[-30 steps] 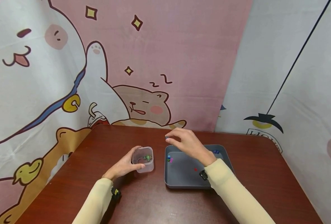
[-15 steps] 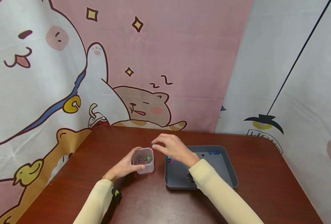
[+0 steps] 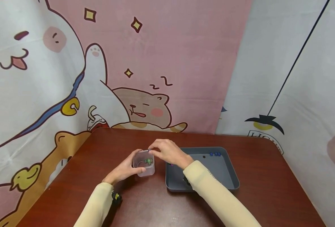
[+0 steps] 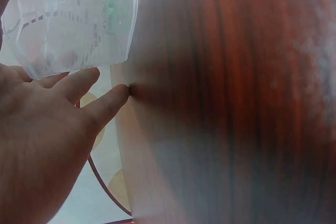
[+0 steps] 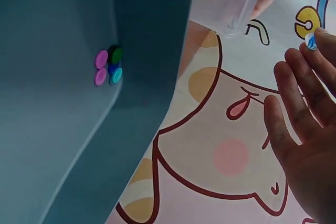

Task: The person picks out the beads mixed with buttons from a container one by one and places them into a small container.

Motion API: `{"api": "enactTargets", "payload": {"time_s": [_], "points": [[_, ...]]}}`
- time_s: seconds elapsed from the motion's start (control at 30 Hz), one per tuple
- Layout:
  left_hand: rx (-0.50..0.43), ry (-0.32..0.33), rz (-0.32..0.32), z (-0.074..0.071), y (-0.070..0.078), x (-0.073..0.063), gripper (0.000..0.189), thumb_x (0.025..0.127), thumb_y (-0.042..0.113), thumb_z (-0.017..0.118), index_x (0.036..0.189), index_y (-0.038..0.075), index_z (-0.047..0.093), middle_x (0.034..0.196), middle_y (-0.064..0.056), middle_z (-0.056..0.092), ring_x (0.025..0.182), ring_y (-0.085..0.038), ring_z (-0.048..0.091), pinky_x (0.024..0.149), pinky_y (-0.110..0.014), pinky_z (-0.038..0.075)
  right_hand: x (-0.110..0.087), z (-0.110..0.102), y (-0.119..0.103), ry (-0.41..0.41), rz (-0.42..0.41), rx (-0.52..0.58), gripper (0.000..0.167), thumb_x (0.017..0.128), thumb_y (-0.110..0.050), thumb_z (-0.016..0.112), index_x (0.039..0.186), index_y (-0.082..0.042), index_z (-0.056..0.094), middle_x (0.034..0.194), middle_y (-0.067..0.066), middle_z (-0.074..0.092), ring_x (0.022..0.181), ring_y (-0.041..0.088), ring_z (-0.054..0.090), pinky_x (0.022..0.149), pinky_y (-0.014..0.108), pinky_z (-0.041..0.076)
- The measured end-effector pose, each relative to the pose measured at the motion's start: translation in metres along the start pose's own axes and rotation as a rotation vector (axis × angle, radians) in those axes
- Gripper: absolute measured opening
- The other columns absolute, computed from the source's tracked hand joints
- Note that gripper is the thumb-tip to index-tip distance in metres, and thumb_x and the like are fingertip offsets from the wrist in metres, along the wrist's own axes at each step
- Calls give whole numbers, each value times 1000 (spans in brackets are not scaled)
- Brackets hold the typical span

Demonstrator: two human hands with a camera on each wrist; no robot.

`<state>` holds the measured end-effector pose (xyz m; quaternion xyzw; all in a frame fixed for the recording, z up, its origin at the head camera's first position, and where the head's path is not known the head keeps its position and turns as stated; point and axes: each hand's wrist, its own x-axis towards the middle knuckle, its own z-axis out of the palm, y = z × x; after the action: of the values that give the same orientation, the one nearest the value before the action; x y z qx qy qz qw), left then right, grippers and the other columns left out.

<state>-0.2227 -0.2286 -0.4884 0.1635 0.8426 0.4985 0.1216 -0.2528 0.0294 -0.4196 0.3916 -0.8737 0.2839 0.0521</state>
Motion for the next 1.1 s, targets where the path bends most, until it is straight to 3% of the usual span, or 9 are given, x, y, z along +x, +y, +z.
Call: {"api": "enactTargets", "payload": {"time_s": [0.27,0.4,0.63,0.87,1.1], "points": [[14,0,12,0,-2,0,86,90,32,82,157,14,31,145,-15,52,128,-32,54,108,-51,41,2,9,2,-55,-6,-20,23,100,-26,72,119,-15,77,115,-1,72,102,16,69,86,29,55],[20,-2,28,0,-2,0,85,91,30,81,157,11,31,145,-17,51,128,-34,55,107,-50,43,3,10,2,-64,-7,-30,23,99,-26,73,119,-15,78,114,-2,72,101,12,68,86,27,55],[4,-6,2,0,1,0,86,91,31,82,157,14,30,147,-16,50,130,-33,54,109,-52,41,3,12,3,-78,4,-43,23,98,-24,74,119,-16,78,114,-3,72,102,12,68,87,29,55],[6,-8,14,0,0,1,86,92,31,81,158,12,29,147,-17,50,130,-34,53,109,-54,41,3,15,6,-85,11,-37,22,99,-24,73,118,-15,78,116,-2,71,107,20,69,89,32,55],[0,-15,31,0,0,1,84,92,27,81,157,10,30,147,-20,49,130,-37,53,109,-55,40,2,20,8,-103,25,-46,24,99,-25,73,121,-15,77,120,-2,71,107,19,68,90,32,55]]}}
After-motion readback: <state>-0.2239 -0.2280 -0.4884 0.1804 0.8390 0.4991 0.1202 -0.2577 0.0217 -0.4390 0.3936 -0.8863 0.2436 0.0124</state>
